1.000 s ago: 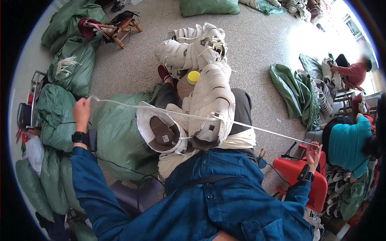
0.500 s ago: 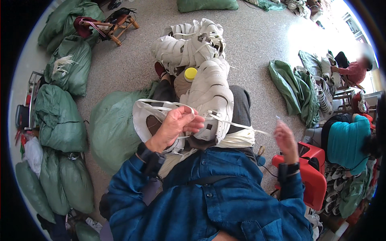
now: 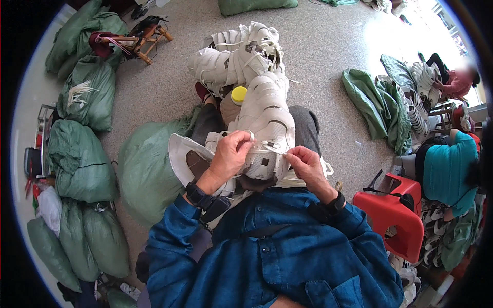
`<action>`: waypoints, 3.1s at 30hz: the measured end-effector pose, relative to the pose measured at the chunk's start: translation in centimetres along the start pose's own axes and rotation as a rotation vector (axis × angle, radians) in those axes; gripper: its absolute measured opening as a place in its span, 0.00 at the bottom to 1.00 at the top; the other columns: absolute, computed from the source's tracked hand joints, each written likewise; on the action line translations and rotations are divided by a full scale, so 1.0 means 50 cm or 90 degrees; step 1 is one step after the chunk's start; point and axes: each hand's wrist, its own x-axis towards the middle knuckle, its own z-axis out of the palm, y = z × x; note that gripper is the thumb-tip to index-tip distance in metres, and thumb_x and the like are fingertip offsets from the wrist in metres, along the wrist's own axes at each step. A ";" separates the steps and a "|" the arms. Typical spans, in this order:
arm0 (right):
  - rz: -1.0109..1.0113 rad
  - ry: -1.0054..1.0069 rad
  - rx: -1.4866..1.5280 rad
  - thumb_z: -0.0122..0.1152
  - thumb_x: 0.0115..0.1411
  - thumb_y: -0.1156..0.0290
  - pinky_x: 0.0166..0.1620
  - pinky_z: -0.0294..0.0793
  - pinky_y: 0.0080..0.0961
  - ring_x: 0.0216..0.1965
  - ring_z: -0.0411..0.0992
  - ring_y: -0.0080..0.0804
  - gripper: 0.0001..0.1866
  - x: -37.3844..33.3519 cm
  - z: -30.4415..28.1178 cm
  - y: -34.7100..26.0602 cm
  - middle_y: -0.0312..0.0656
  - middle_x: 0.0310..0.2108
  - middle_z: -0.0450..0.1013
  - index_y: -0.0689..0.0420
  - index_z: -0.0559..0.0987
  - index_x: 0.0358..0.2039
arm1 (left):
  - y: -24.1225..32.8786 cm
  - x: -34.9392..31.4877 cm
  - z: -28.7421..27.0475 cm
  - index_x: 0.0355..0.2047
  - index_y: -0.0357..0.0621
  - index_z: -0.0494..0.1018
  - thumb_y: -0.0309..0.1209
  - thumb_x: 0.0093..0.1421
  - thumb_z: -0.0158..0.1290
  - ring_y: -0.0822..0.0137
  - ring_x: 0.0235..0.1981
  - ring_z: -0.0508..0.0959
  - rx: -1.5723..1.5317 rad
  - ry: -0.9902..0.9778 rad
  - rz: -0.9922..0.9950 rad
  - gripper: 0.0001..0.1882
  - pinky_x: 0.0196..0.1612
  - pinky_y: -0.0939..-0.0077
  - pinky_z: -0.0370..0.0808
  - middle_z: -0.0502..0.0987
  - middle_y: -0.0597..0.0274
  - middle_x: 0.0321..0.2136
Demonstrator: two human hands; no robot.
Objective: The person is stringing or bundling shoe components together using white cord in a manufacturing environment.
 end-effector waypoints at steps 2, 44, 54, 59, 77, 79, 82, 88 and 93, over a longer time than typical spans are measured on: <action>-0.001 -0.003 0.010 0.61 0.71 0.69 0.32 0.67 0.14 0.29 0.67 0.11 0.09 -0.003 0.000 -0.004 0.28 0.29 0.75 0.62 0.80 0.40 | 0.003 0.001 -0.004 0.39 0.36 0.80 0.22 0.65 0.57 0.76 0.29 0.77 -0.013 -0.020 -0.035 0.04 0.34 0.80 0.74 0.80 0.64 0.30; -0.399 -0.030 -0.695 0.57 0.66 0.58 0.31 0.75 0.49 0.27 0.77 0.56 0.17 0.021 0.019 -0.051 0.53 0.24 0.76 0.60 0.76 0.28 | 0.024 -0.087 0.125 0.58 0.35 0.71 0.28 0.73 0.42 0.68 0.32 0.83 -0.219 -0.093 -0.171 0.17 0.37 0.72 0.79 0.81 0.55 0.34; -0.308 -0.115 -0.826 0.55 0.58 0.60 0.30 0.76 0.53 0.23 0.77 0.60 0.20 0.026 0.025 -0.072 0.58 0.19 0.75 0.63 0.79 0.18 | 0.020 -0.077 0.148 0.48 0.33 0.77 0.28 0.71 0.51 0.76 0.31 0.80 -0.145 -0.019 -0.034 0.11 0.35 0.78 0.79 0.82 0.62 0.32; -0.268 -0.129 -0.804 0.56 0.58 0.61 0.34 0.76 0.53 0.26 0.77 0.62 0.17 0.027 0.035 -0.078 0.60 0.22 0.76 0.64 0.79 0.24 | 0.016 -0.082 0.132 0.40 0.34 0.77 0.27 0.71 0.52 0.75 0.27 0.80 -0.088 -0.015 -0.075 0.08 0.31 0.79 0.77 0.81 0.65 0.28; -0.486 -0.002 -0.557 0.64 0.59 0.74 0.48 0.72 0.43 0.45 0.74 0.49 0.06 0.073 -0.009 -0.055 0.49 0.38 0.74 0.58 0.77 0.36 | 0.092 -0.114 -0.070 0.39 0.39 0.78 0.29 0.56 0.66 0.66 0.33 0.77 0.150 -0.094 0.045 0.12 0.37 0.71 0.74 0.76 0.59 0.32; -0.510 -0.009 -0.567 0.64 0.59 0.74 0.48 0.72 0.42 0.46 0.73 0.49 0.06 0.070 -0.008 -0.060 0.48 0.38 0.74 0.58 0.78 0.36 | 0.090 -0.087 -0.009 0.39 0.39 0.78 0.30 0.55 0.66 0.62 0.35 0.77 0.270 -0.050 0.152 0.14 0.40 0.68 0.74 0.75 0.58 0.33; -0.424 -0.019 -0.540 0.65 0.59 0.73 0.47 0.71 0.41 0.44 0.74 0.48 0.06 0.038 -0.002 -0.062 0.46 0.34 0.74 0.56 0.77 0.36 | 0.070 -0.056 0.038 0.40 0.39 0.77 0.29 0.54 0.65 0.56 0.40 0.76 0.413 -0.011 0.256 0.14 0.45 0.62 0.73 0.74 0.57 0.34; -0.439 0.009 -0.657 0.73 0.53 0.66 0.47 0.66 0.40 0.40 0.71 0.48 0.19 0.011 0.038 -0.039 0.47 0.34 0.73 0.56 0.72 0.39 | 0.049 -0.024 0.052 0.38 0.40 0.76 0.25 0.56 0.59 0.55 0.39 0.75 0.483 -0.022 0.297 0.09 0.45 0.61 0.71 0.73 0.56 0.33; -0.429 0.063 -0.709 0.66 0.49 0.72 0.46 0.65 0.42 0.40 0.69 0.49 0.14 0.027 0.020 -0.023 0.47 0.33 0.69 0.57 0.71 0.35 | 0.080 -0.078 -0.046 0.34 0.41 0.75 0.23 0.57 0.56 0.53 0.36 0.75 0.423 -0.151 0.281 0.04 0.43 0.60 0.70 0.72 0.55 0.31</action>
